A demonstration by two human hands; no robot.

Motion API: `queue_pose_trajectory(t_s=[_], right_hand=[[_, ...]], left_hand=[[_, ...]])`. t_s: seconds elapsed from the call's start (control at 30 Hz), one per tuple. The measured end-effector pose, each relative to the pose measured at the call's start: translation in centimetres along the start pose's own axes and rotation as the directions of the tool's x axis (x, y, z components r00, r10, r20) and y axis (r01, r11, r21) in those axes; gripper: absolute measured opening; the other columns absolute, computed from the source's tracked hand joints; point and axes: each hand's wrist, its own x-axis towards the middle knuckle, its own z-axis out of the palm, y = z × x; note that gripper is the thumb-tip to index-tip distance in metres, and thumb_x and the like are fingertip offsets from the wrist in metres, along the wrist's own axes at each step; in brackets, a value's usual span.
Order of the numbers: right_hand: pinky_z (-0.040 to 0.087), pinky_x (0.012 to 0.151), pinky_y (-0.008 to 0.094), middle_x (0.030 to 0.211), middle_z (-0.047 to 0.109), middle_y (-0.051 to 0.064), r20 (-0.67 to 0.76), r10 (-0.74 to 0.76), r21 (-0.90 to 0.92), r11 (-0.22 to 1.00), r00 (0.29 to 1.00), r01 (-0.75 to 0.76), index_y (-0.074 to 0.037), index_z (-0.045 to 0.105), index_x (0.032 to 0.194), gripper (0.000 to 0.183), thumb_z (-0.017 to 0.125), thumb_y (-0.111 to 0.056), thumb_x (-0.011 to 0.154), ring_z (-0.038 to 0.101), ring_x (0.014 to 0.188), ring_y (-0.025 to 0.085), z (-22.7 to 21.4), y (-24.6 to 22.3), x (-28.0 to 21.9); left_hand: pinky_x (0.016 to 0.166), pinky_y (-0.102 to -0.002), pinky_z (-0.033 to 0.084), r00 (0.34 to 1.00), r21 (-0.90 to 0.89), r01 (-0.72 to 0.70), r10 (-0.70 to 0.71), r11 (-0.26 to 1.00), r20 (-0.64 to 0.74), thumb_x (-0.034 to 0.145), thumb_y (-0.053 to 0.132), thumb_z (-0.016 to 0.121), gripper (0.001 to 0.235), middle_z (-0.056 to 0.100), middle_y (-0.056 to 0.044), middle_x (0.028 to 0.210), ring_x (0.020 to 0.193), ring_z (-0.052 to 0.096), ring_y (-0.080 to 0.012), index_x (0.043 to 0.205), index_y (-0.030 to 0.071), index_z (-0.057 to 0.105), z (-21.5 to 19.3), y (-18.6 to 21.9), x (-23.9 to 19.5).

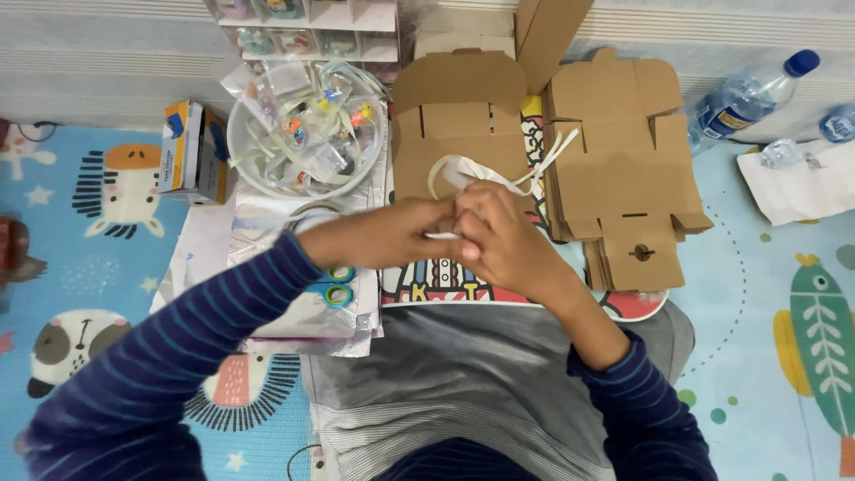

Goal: Assembling cardboard gift boxes and filling them with small items and decorative ribbons.

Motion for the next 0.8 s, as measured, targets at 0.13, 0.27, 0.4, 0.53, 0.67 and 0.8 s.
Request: queue_pose_trajectory(t_s=[0.13,0.27,0.4,0.53,0.67,0.8], right_hand=[[0.049,0.094,0.045,0.107,0.054,0.015,0.131,0.131,0.491,0.852,0.983,-0.179,-0.004,0.047,0.09,0.029,0.055,-0.027,0.105,0.059,0.109,0.04,-1.7,-1.1,1.7],[0.057,0.063,0.031,0.088,0.072,0.014,0.369,0.242,0.734,0.517,0.898,-0.441,-0.003,0.046,0.102,0.018,0.058,-0.017,0.103,0.071,0.07,0.018,-1.6,1.7,0.2],[0.041,0.05,0.016,0.074,0.061,-0.001,0.365,0.414,0.762,0.382,0.834,-0.523,0.001,0.051,0.124,0.028,0.063,-0.006,0.1,0.055,0.055,0.004,-6.3,3.2,3.3],[0.039,0.054,0.015,0.098,0.067,0.003,0.355,0.401,0.496,0.685,0.844,-0.534,-0.004,0.059,0.134,0.038,0.064,0.004,0.097,0.053,0.065,0.004,-10.0,6.8,3.1],[0.025,0.044,0.021,0.072,0.062,0.001,0.365,0.409,0.298,0.8,0.836,-0.521,-0.004,0.069,0.122,0.027,0.069,0.005,0.096,0.041,0.05,0.006,-13.9,9.6,1.9],[0.036,0.058,0.017,0.089,0.065,0.005,0.397,0.634,0.289,0.6,0.664,-0.746,0.002,0.067,0.126,0.032,0.068,0.004,0.094,0.051,0.065,0.008,-17.8,12.6,0.0]], left_hand=[[0.067,-0.037,0.058,0.991,0.655,0.107,-0.131,0.748,-0.013,0.108,0.049,0.042,0.05,0.068,-0.008,0.066,0.059,0.068,-0.0223,0.103,0.008,0.07,-2.9,2.1,-1.0],[0.055,-0.04,0.057,0.995,0.96,-0.101,0.021,0.262,0.099,0.107,0.038,0.051,0.036,0.066,-0.004,0.058,0.05,0.065,-0.0239,0.089,0.012,0.068,-6.1,5.1,-2.7],[0.046,-0.035,0.047,0.952,0.99,0.108,0.298,-0.089,-0.077,0.11,0.048,0.055,0.032,0.071,0.001,0.074,0.045,0.061,-0.0208,0.098,0.02,0.063,-9.3,7.1,-6.2],[0.059,-0.025,0.047,0.944,0.869,0.264,0.294,-0.418,-0.146,0.118,0.052,0.058,0.033,0.065,0.013,0.081,0.063,0.065,-0.0091,0.099,0.025,0.055,-10.6,9.1,-9.6],[0.061,-0.022,0.044,0.935,0.809,0.338,0.265,-0.48,-0.234,0.13,0.06,0.049,0.04,0.063,0.015,0.08,0.061,0.06,-0.0078,0.106,0.029,0.058,-10.1,8.9,-12.4],[0.062,-0.022,0.039,0.899,0.798,0.436,0.248,-0.417,-0.362,0.136,0.064,0.05,0.046,0.057,0.015,0.076,0.058,0.052,-0.0057,0.108,0.029,0.059,-10.8,6.8,-15.2]])
